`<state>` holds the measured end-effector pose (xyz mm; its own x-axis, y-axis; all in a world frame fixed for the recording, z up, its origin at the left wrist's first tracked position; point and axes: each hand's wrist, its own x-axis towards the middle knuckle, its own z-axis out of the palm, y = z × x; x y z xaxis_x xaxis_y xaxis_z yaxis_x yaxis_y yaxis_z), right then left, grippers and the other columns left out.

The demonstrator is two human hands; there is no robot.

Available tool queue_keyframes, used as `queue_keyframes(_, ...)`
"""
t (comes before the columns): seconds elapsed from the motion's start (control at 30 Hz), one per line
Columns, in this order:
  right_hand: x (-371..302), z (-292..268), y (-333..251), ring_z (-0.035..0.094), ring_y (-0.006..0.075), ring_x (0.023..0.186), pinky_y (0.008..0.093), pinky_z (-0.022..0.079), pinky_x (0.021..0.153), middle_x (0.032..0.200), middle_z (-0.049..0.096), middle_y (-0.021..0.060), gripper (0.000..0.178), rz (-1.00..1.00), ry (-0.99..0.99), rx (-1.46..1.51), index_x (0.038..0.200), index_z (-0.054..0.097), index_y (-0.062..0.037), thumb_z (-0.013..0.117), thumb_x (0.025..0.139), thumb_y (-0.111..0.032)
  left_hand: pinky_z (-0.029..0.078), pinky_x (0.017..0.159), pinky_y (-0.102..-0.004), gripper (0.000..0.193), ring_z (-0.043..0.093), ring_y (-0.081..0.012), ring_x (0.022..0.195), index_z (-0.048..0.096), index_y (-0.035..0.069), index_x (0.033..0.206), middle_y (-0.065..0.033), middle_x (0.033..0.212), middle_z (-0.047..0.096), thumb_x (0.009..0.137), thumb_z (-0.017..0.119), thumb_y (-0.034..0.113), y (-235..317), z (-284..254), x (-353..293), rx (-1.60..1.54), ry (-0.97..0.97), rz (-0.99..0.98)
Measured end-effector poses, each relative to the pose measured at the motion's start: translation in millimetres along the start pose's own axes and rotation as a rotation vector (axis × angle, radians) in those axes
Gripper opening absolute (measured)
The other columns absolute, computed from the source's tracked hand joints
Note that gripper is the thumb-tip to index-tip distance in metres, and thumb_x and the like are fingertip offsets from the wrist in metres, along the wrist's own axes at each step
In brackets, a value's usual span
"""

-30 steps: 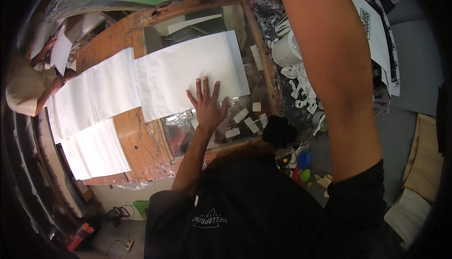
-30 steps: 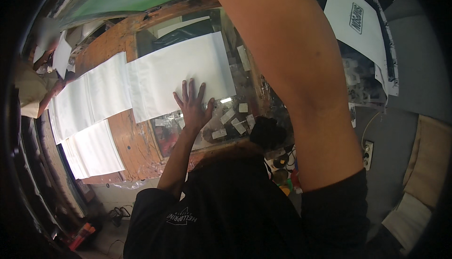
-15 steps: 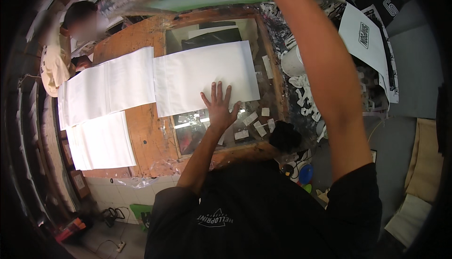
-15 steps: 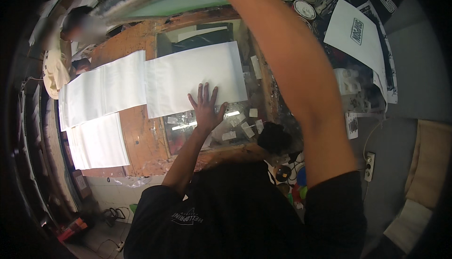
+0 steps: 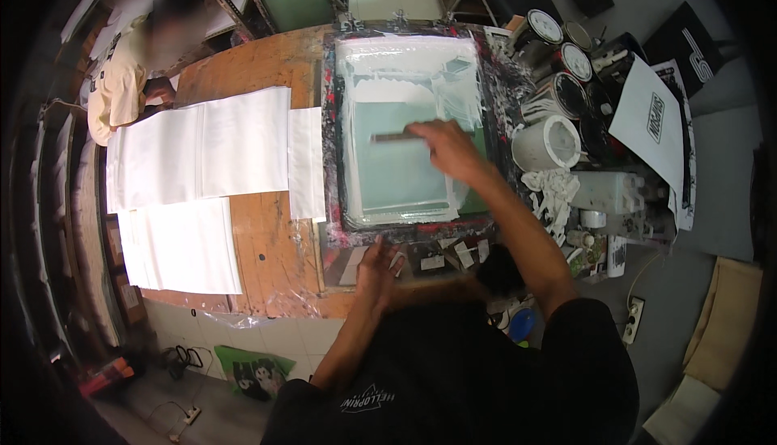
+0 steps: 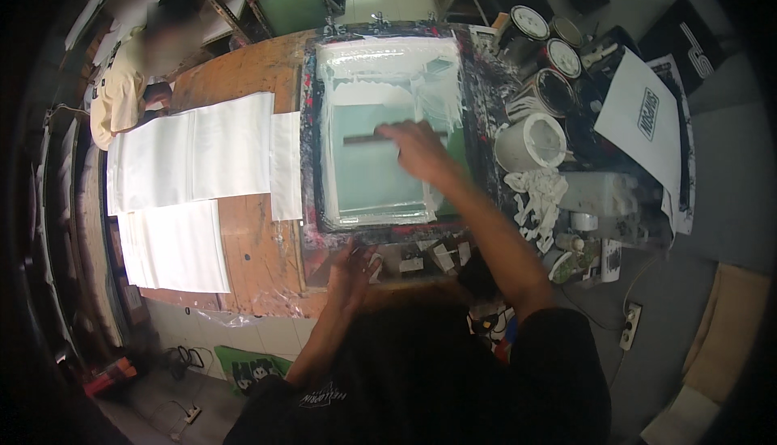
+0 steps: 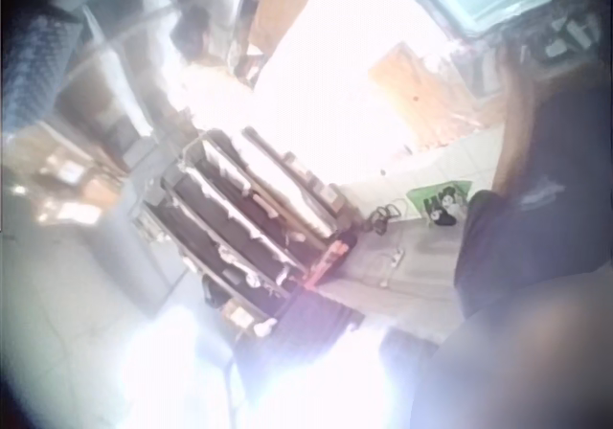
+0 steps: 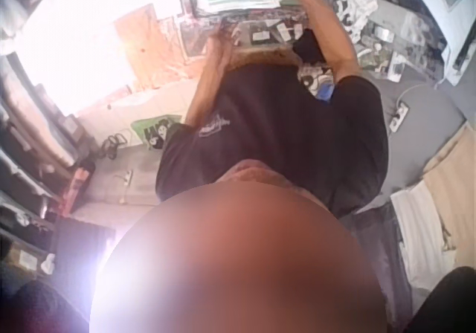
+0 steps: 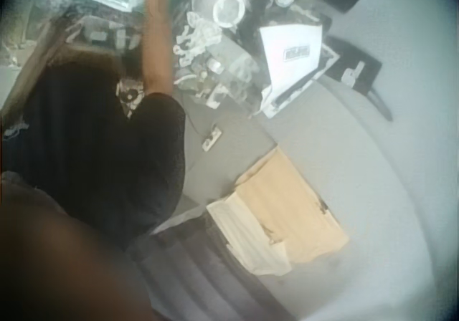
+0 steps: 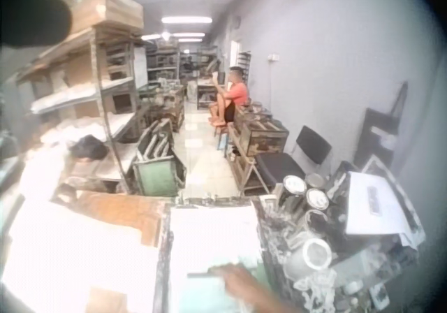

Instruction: The person performs screen printing on white fabric using a squeegee and ink. They repeatedly pull ink across a screen, lift the screen to reveal printed fabric, and place new fabric under the screen. The process is repeated multiple times.

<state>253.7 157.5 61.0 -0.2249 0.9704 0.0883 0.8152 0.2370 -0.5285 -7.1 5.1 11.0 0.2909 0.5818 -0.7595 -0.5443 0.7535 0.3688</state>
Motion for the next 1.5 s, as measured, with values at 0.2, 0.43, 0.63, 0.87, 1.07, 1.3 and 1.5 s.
queue_keyframes(0.2, 85.4, 45.2, 60.9, 0.059, 0.0351, 0.123, 0.0530, 0.043, 0.100, 0.130, 0.065, 0.0177, 0.064, 0.119, 0.146, -0.298, 0.136, 0.059, -0.0111, 0.057, 0.076, 0.012, 0.043, 0.103, -0.0469, 0.052, 0.054, -0.0275, 0.122, 0.047, 0.007, 0.138, -0.0095, 0.129, 0.052, 0.098, 0.066, 0.033, -13.1, 3.3, 11.0, -0.092, 0.145, -0.011)
queue_keyframes(0.43, -21.9, 72.9, -30.3, 0.053, 0.0359, 0.130, 0.0580, 0.036, 0.104, 0.135, 0.060, 0.0193, 0.059, 0.020, 0.019, -0.250, 0.140, 0.053, -0.0091, 0.059, 0.083, 0.002, 0.044, 0.097, -0.0412, 0.054, 0.057, -0.0228, 0.116, 0.045, 0.003, 0.138, -0.0082, 0.124, 0.055, 0.094, 0.068, 0.026, -13.1, 6.2, -3.6, -0.048, 0.134, 0.055)
queue_keyframes(0.63, -118.2, 74.2, -93.4, 0.056, 0.0371, 0.125, 0.0585, 0.035, 0.105, 0.129, 0.064, 0.0196, 0.054, 0.012, 0.058, -0.120, 0.135, 0.059, -0.0083, 0.060, 0.082, -0.001, 0.035, 0.102, -0.0500, 0.040, 0.049, -0.0213, 0.125, 0.055, 0.012, 0.127, -0.0039, 0.129, 0.055, 0.096, 0.061, 0.037, -10.3, 12.8, -2.8, 0.087, 0.126, 0.059)
queue_keyframes(0.87, -128.9, 97.1, -92.4, 0.057, 0.0367, 0.124, 0.0525, 0.036, 0.101, 0.127, 0.065, 0.0183, 0.059, 0.079, 0.060, -0.158, 0.131, 0.062, -0.0080, 0.063, 0.073, 0.006, 0.028, 0.107, -0.0542, 0.046, 0.048, -0.0199, 0.124, 0.056, 0.011, 0.132, -0.0044, 0.132, 0.055, 0.092, 0.060, 0.036, -14.1, 11.4, 15.2, 0.055, 0.230, 0.021)
queue_keyframes(1.07, -112.1, 110.7, -76.9, 0.057, 0.0331, 0.124, 0.0545, 0.035, 0.101, 0.129, 0.064, 0.0164, 0.059, 0.045, 0.155, -0.193, 0.131, 0.061, -0.0084, 0.062, 0.074, 0.007, 0.029, 0.106, -0.0523, 0.044, 0.050, -0.0185, 0.117, 0.058, 0.012, 0.130, -0.0040, 0.127, 0.058, 0.092, 0.059, 0.033, -21.7, 1.5, 16.4, 0.072, 0.271, 0.045)
queue_keyframes(1.3, 5.1, 103.7, -19.5, 0.064, 0.0325, 0.116, 0.0563, 0.040, 0.096, 0.122, 0.069, 0.0162, 0.053, 0.098, 0.203, -0.248, 0.127, 0.066, -0.0116, 0.059, 0.079, 0.008, 0.033, 0.086, -0.0413, 0.036, 0.052, -0.0125, 0.098, 0.059, 0.015, 0.119, 0.0017, 0.116, 0.065, 0.086, 0.068, 0.028, -26.6, -1.6, 16.8, 0.022, 0.294, 0.077)
queue_keyframes(1.5, 94.3, 38.8, 23.0, 0.066, 0.0341, 0.110, 0.0529, 0.047, 0.092, 0.115, 0.072, 0.0144, 0.050, 0.282, -0.032, -0.129, 0.126, 0.068, -0.0149, 0.060, 0.080, 0.003, 0.035, 0.093, -0.0450, 0.028, 0.052, -0.0150, 0.099, 0.062, 0.017, 0.111, 0.0021, 0.110, 0.062, 0.090, 0.062, 0.037, -27.9, -3.5, 19.7, 0.074, 0.247, 0.086)
